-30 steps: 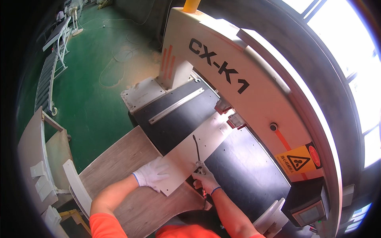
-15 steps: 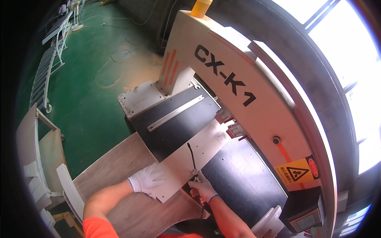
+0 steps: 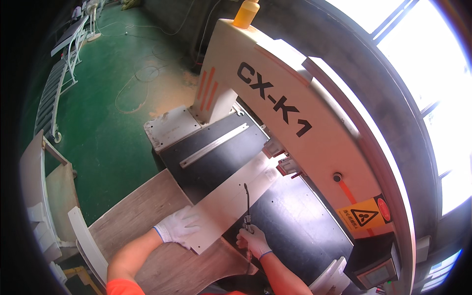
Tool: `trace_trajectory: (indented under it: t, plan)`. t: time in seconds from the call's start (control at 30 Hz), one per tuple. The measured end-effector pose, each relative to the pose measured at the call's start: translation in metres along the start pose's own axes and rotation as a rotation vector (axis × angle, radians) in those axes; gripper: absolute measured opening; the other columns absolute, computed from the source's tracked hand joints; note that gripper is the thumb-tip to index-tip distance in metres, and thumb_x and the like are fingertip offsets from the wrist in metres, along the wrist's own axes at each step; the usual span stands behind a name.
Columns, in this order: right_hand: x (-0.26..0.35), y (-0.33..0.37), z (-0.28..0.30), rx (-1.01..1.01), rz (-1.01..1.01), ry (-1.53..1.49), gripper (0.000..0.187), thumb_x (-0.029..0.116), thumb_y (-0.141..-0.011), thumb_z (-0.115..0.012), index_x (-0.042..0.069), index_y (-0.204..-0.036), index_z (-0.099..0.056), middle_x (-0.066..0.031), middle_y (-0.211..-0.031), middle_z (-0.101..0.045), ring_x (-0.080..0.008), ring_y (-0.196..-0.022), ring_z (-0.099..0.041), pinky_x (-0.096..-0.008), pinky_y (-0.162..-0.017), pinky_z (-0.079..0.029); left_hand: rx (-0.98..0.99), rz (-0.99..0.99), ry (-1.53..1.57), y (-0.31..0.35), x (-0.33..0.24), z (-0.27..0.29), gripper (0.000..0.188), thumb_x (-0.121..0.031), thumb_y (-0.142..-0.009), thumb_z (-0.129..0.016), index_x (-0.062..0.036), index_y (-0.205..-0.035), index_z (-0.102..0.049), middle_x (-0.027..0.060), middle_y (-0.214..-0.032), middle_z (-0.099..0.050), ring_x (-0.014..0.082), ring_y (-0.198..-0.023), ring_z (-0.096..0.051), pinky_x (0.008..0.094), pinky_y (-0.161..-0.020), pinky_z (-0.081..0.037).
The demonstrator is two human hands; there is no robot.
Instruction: The person places wooden panels one by one onto a drilling machine, secures them under the drill head using manual pressure and a foot pedal, and uses an air nozzle to clean the workspace between pieces.
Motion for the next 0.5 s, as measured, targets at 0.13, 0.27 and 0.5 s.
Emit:
trace_trajectory:
  t: [0.13, 0.27, 0.5]
  plan:
    - [0.025, 0.061, 0.031, -0.231, 0.13, -0.06, 0.024, 0.026, -0.108, -0.069, 0.004, -0.11, -0.061, -0.0099, -0.089, -0.074, -0.0181, -0.067, -0.072, -0.0302, -0.055, -0.055, -0.002, 0.025, 0.03, 0.001, -0.001, 0.004, 0.091, -0.072, -0.063, -0.086, -0.0167, -0.134, -0.074, 0.0174, -0.152, -0.061, 0.0575, -0.143, -0.048, 0.0649, -0.125, -0.041]
    - [0.06, 0.127, 0.056, -0.365, 0.248, -0.222, 0.026, 0.027, -0.111, -0.061, 0.001, -0.112, -0.058, -0.0116, -0.083, -0.073, -0.019, -0.061, -0.069, -0.0289, -0.048, -0.046, -0.045, 0.011, 0.077, -0.005, -0.001, 0.007, 0.092, -0.072, -0.062, -0.088, -0.0166, -0.134, -0.073, 0.0185, -0.147, -0.062, 0.0577, -0.138, -0.051, 0.0652, -0.123, -0.042]
    - [0.13, 0.177, 0.058, -0.291, 0.364, -0.474, 0.025, 0.028, -0.113, -0.061, 0.004, -0.117, -0.056, -0.0089, -0.085, -0.069, -0.0201, -0.062, -0.069, -0.0279, -0.045, -0.042, -0.063, 0.008, -0.002, -0.004, -0.003, 0.006, 0.096, -0.078, -0.059, -0.089, -0.018, -0.133, -0.073, 0.0213, -0.145, -0.062, 0.0603, -0.135, -0.053, 0.0671, -0.115, -0.049]
Point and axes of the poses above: each hand's wrist, its own y-axis away from the middle knuckle, its own z-axis out of the back of the hand, x = y × z, the point moved 9 cm from there along -y, towards the middle knuckle
